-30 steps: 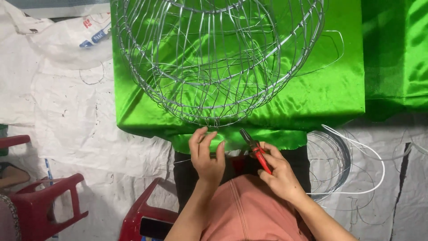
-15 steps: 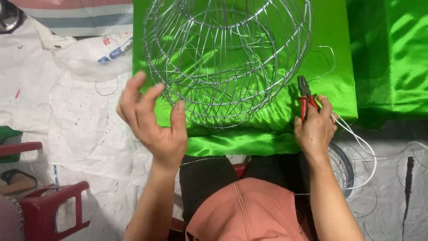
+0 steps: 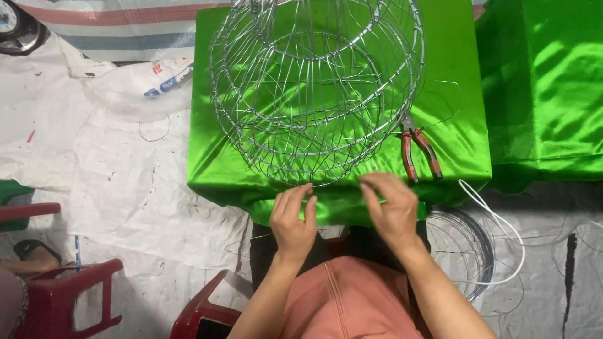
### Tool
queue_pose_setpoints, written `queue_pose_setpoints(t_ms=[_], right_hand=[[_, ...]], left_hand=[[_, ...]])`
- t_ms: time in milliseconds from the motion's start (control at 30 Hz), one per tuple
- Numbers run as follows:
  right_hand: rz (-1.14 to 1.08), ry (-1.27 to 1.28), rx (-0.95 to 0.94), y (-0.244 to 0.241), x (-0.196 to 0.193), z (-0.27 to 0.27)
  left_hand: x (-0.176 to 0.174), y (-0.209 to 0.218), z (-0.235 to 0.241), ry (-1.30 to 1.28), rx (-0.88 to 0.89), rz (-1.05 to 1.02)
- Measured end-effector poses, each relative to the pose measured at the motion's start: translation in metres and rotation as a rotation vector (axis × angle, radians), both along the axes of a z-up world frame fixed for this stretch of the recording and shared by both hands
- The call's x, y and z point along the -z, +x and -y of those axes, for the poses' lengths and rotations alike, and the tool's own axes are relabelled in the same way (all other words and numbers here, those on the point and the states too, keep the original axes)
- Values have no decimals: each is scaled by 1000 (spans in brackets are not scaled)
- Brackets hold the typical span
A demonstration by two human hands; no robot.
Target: Assembling a wire cage or frame by joining and cutting metal wire segments manually and with pliers.
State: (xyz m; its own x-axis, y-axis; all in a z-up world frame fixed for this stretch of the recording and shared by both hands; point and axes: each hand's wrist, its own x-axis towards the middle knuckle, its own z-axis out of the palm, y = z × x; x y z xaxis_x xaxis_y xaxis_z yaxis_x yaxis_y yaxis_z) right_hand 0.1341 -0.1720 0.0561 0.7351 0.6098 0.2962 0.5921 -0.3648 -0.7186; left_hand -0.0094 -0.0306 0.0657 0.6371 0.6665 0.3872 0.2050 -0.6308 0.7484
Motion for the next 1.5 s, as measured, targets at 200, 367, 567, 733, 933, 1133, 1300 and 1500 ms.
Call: queue_pose_setpoints(t_ms=[200,367,567,733,933,1133,1300,1500], right_hand=[[540,-19,-10,-3,-15,-37],[156,243,116,22,-36,-20],[-75,253,258,38,-55,-29],[-109,242,210,52,-88,-52],[-139,274,152,66,-123,-71],[-173,344,170,84,-125,-59],[-123,465,330,108,-89,-32],[-217,331,476,123,-46,-34]], left_hand=[[-13,10,-5,94,-5,-14],[-68,10,-69,285,-70,211],[-198,104,-173,258,105,4],[-207,183,-204,1,300,-247],[-190,202,-209,106,430,87],[-234,195,-199,-110,459,193],[-289,187,-193,21,333,492],[-268,192,-192,-6,-38,417]])
